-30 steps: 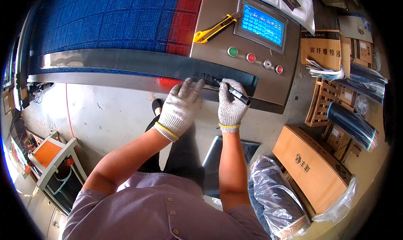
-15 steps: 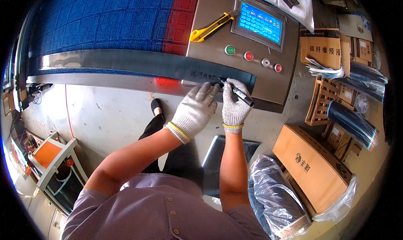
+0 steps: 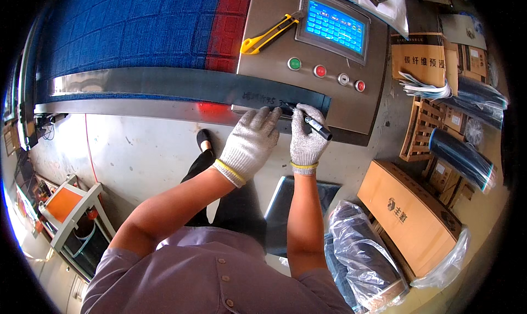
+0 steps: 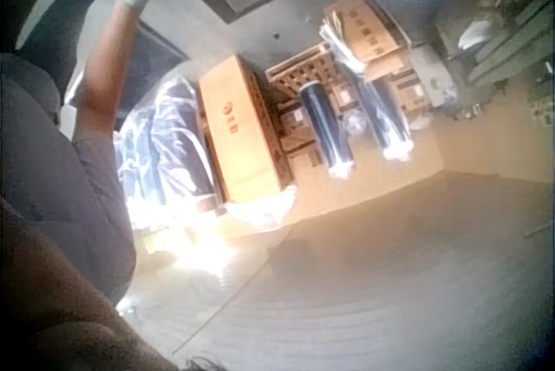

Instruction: The person removes protective paper strips from a blue and red striped surface on a machine, then places black rubber strips onto a metal frame and secures them. They also write on a strip with a marker and handle a document folder.

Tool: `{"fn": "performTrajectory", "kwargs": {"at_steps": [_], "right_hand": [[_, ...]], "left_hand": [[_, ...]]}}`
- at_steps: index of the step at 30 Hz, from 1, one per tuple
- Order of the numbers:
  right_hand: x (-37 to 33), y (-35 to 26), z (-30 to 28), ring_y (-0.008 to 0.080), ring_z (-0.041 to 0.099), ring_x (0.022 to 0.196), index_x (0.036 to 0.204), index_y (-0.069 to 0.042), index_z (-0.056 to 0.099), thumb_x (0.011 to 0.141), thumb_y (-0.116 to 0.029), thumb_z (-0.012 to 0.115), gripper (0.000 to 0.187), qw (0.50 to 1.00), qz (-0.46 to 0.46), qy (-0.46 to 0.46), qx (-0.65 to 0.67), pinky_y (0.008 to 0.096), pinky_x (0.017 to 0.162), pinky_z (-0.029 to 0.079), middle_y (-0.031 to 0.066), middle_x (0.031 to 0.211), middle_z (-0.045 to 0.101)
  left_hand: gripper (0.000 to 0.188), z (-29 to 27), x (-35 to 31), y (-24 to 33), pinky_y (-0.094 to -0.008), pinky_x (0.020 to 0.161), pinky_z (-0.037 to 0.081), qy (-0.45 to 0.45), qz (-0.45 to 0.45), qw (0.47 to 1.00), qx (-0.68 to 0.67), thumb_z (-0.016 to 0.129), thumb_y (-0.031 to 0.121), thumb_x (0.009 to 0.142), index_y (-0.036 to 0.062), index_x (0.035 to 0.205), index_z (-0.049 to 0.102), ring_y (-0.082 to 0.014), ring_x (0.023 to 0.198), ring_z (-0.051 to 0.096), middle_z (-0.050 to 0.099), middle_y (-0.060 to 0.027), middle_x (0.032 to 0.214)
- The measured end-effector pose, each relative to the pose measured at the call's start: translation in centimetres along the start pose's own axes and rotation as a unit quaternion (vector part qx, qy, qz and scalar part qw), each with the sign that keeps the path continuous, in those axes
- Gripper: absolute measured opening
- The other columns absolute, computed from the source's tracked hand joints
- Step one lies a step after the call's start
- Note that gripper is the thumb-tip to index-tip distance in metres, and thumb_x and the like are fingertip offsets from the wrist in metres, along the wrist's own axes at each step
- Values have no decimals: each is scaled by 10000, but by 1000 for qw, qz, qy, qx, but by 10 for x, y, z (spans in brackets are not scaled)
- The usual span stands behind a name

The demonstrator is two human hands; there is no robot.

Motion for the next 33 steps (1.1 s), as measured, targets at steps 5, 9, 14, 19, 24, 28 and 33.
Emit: {"fn": "performTrajectory", "kwargs": {"at_steps": [5, 9, 14, 19, 24, 28, 33], "right_hand": [[2, -9, 4, 202, 677, 797, 893, -11, 669, 795, 10, 712, 108, 999, -26, -35, -32, 306, 756, 529, 102, 864, 697], [0, 4, -3, 195, 680, 806, 901, -13, 684, 794, 9, 714, 113, 1000, -8, 1, -17, 308, 762, 532, 103, 872, 704], [2, 2, 2, 183, 680, 805, 897, -11, 687, 800, 7, 718, 104, 1000, -7, -21, -19, 303, 765, 531, 97, 869, 707], [0, 7, -1, 159, 673, 800, 883, -4, 683, 806, 23, 702, 84, 999, 23, 2, 29, 291, 765, 526, 83, 859, 706], [1, 11, -3, 159, 669, 798, 901, -1, 679, 807, 18, 711, 102, 999, 32, -21, 8, 293, 773, 529, 81, 866, 704], [0, 19, -11, 166, 670, 794, 902, -1, 679, 809, 11, 715, 100, 998, 49, 28, 29, 296, 773, 532, 82, 866, 704], [2, 12, -12, 187, 679, 800, 911, -7, 679, 818, 3, 711, 98, 1000, 0, 2, -23, 298, 772, 533, 90, 870, 706]], "left_hand": [[205, 0, 0, 0, -470, 1041, 384, 5, 2, 1000, 6, 602, 191, 834, 39, 955, 665, -333, 1247, 491, 506, -166, 1380], [198, 3, -2, 1, -469, 1035, 386, 12, 8, 1000, 17, 616, 196, 829, 40, 938, 669, -333, 1248, 491, 506, -169, 1380], [193, 0, 0, 1, -477, 1033, 385, 11, 6, 1000, 8, 620, 197, 825, 40, 927, 669, -336, 1243, 494, 510, -173, 1374], [196, 1, 1, 1, -480, 1034, 383, 7, 5, 1000, 6, 615, 191, 827, 34, 932, 667, -336, 1244, 493, 510, -175, 1373], [210, 1, 0, 0, -481, 1032, 383, 15, 2, 1000, 12, 607, 195, 832, 35, 955, 666, -337, 1246, 489, 503, -168, 1380], [219, 3, 0, 1, -478, 1031, 383, 11, 7, 1000, 21, 603, 195, 824, 43, 969, 666, -335, 1246, 486, 501, -164, 1382], [216, 0, 0, 2, -476, 1030, 383, 6, 11, 1000, 25, 601, 189, 812, 49, 962, 665, -337, 1241, 488, 500, -165, 1382]]}}
Point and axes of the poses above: each hand's wrist, its own x-axis towards the middle knuckle, its own z-axis out of the palm, y = z × x, the point moved 9 cm from there along x, towards the middle knuckle
